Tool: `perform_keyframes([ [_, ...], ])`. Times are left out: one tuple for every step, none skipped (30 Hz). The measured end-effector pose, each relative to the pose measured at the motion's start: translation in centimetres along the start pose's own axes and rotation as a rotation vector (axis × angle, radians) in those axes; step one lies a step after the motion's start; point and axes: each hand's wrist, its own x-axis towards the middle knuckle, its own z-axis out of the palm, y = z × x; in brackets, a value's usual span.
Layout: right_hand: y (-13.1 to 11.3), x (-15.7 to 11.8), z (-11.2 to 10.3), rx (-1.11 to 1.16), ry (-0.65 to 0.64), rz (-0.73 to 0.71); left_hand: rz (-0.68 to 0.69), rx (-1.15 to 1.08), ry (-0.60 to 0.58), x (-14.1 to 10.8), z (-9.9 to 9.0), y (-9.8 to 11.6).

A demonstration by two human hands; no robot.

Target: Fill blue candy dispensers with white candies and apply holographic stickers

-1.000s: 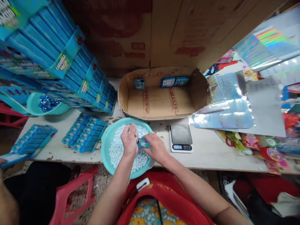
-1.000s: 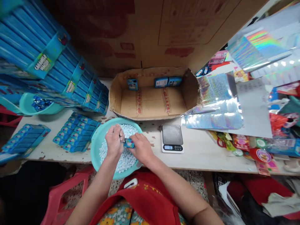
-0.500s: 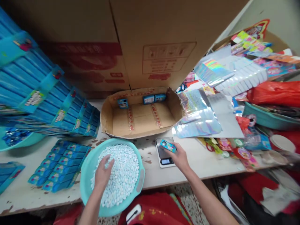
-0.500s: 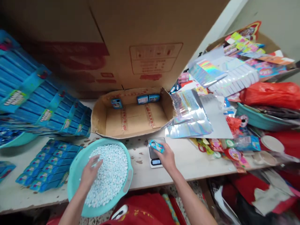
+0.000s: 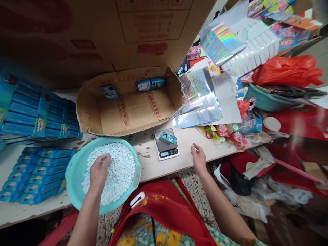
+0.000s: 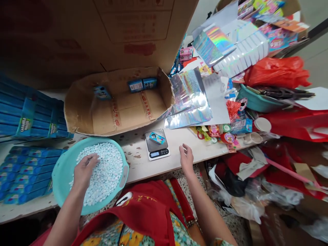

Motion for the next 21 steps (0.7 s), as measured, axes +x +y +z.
perform_keyframes([
  [0.5, 0.1, -0.4, 0.005, -0.001, 0.021, -0.006, 0.016, -0.003, -0.1, 0.3, 0.1],
  [0.9, 0.1, -0.6, 0.011, -0.008, 0.037, -0.008, 0.035, -0.005, -0.3, 0.6, 0.2],
  [1.1, 0.1, -0.8, 0.016, -0.017, 0.049, -0.006, 0.043, -0.005, -0.3, 0.8, 0.3],
  [1.2, 0.2, -0.8, 0.019, -0.029, 0.056, 0.000, 0.043, 0.000, -0.4, 1.0, 0.3],
  [1.2, 0.2, -0.8, 0.022, -0.042, 0.060, 0.004, 0.042, 0.003, -0.4, 1.1, 0.3],
  [1.2, 0.1, -0.7, 0.022, -0.054, 0.063, 0.007, 0.043, 0.006, -0.4, 1.2, 0.2],
  [1.1, 0.1, -0.7, 0.024, -0.067, 0.066, 0.008, 0.047, 0.009, -0.5, 1.3, 0.1],
  [1.0, 0.1, -0.6, 0.024, -0.080, 0.069, 0.007, 0.057, 0.009, -0.6, 1.4, 0.0],
  [0.9, 0.1, -0.5, 0.025, -0.094, 0.072, 0.008, 0.068, 0.007, -0.7, 1.5, -0.2],
  [0.8, 0.1, -0.5, 0.025, -0.109, 0.074, 0.009, 0.080, 0.007, -0.8, 1.5, -0.3],
  [0.7, 0.1, -0.5, 0.025, -0.124, 0.075, 0.010, 0.090, 0.008, -0.9, 1.5, -0.4],
  [0.6, 0.1, -0.5, 0.026, -0.138, 0.076, 0.011, 0.095, 0.013, -1.1, 1.6, -0.5],
  [0.6, 0.1, -0.6, 0.026, -0.152, 0.076, 0.013, 0.097, 0.017, -1.3, 1.6, -0.6],
  [0.5, 0.1, -0.7, 0.027, -0.164, 0.076, 0.012, 0.095, 0.020, -1.5, 1.7, -0.7],
  [0.5, 0.1, -0.8, 0.028, -0.173, 0.075, 0.009, 0.092, 0.021, -1.7, 1.8, -0.7],
  [0.5, 0.1, -0.9, 0.028, -0.182, 0.075, 0.003, 0.090, 0.023, -1.8, 1.8, -0.7],
  [0.6, 0.2, -1.0, 0.027, -0.189, 0.074, -0.002, 0.089, 0.027, -2.0, 1.9, -0.8],
  [0.6, 0.2, -1.1, 0.026, -0.196, 0.073, -0.006, 0.087, 0.032, -2.2, 2.0, -0.8],
  [0.6, 0.2, -1.2, 0.024, -0.203, 0.071, -0.011, 0.084, 0.038, -2.4, 2.0, -0.9],
  [0.5, 0.3, -1.2, 0.022, -0.211, 0.065, -0.013, 0.079, 0.044, -2.6, 2.1, -1.0],
  [0.4, 0.3, -1.2, 0.019, -0.221, 0.054, -0.013, 0.073, 0.049, -2.8, 2.1, -1.1],
])
